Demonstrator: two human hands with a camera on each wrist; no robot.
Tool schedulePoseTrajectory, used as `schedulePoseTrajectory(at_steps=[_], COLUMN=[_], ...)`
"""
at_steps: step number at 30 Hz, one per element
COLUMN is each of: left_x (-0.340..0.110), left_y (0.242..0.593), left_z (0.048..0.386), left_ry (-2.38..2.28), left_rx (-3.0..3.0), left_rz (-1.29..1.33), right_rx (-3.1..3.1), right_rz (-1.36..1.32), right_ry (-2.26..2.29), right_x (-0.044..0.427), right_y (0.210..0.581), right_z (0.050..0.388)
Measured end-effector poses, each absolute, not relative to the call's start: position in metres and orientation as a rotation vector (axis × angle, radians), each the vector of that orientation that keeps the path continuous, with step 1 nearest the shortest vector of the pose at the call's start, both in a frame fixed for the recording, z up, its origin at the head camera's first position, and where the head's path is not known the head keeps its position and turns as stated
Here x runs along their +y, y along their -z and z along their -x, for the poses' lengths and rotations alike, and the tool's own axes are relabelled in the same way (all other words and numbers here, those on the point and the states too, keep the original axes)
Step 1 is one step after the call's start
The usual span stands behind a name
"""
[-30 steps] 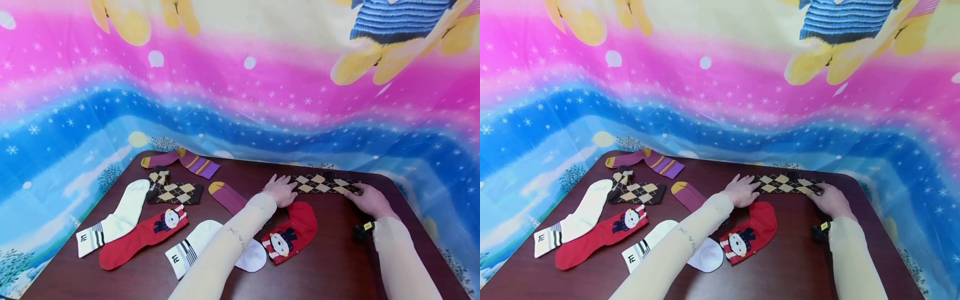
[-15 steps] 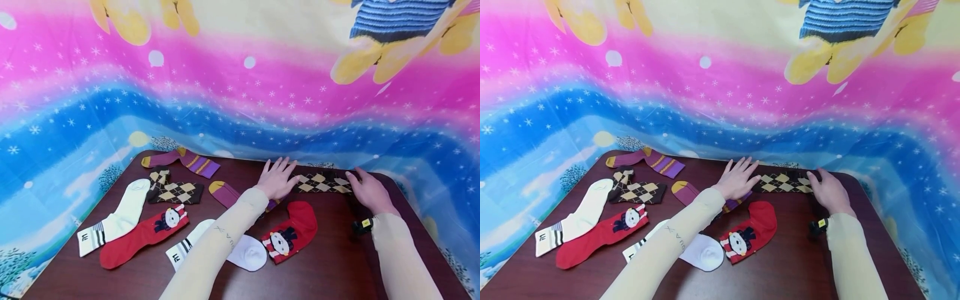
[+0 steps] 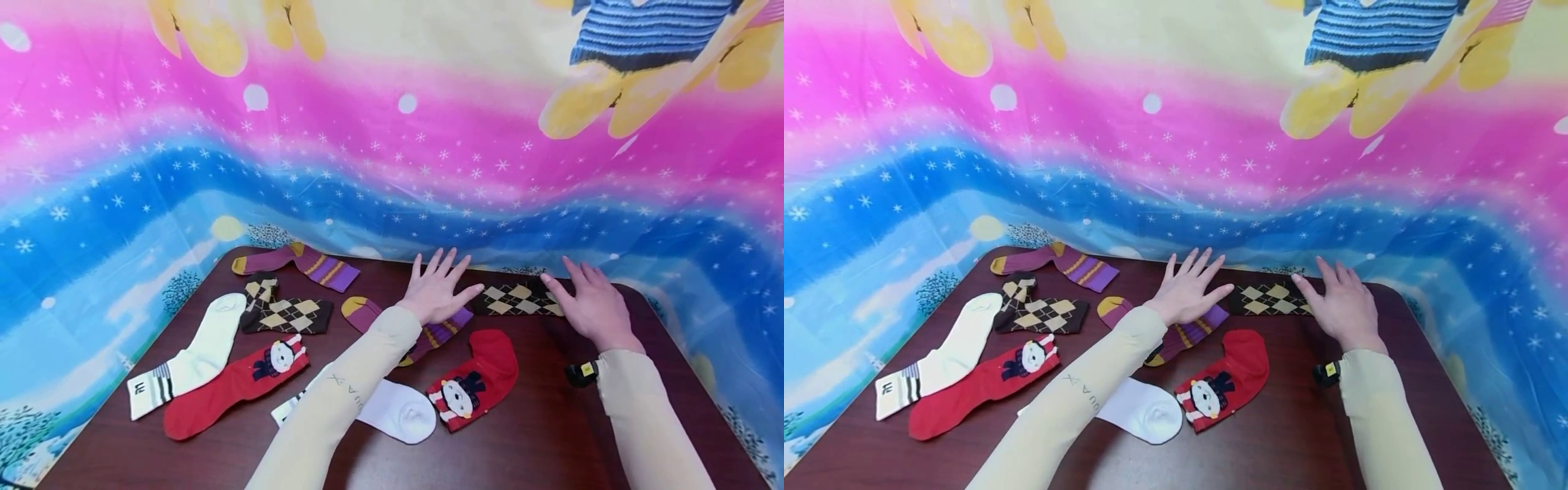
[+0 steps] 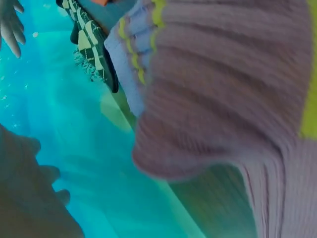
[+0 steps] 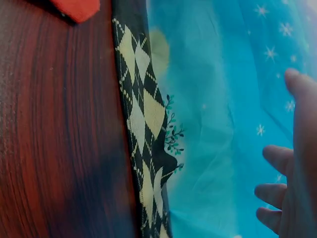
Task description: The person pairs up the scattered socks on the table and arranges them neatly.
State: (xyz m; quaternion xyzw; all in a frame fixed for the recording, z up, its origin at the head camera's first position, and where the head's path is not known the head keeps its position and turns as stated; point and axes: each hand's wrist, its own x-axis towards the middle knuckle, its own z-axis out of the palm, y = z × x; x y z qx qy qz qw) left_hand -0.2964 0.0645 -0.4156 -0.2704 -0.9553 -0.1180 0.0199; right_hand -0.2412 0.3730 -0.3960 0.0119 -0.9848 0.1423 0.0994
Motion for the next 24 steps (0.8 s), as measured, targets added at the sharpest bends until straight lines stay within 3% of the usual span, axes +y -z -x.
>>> schedulePoseTrajectory(at_steps=[24], left_x=[0.0], left_y=[0.39], left_z=[0.281], left_ry=[0.164], left_rx=[-2.79], left_rz=[0.768], right_rx=[-2.882], right_rz=[-0.072], right_ry=[-0.32], right_x=[0.323], right_y=[0.392], right_z=[0.23])
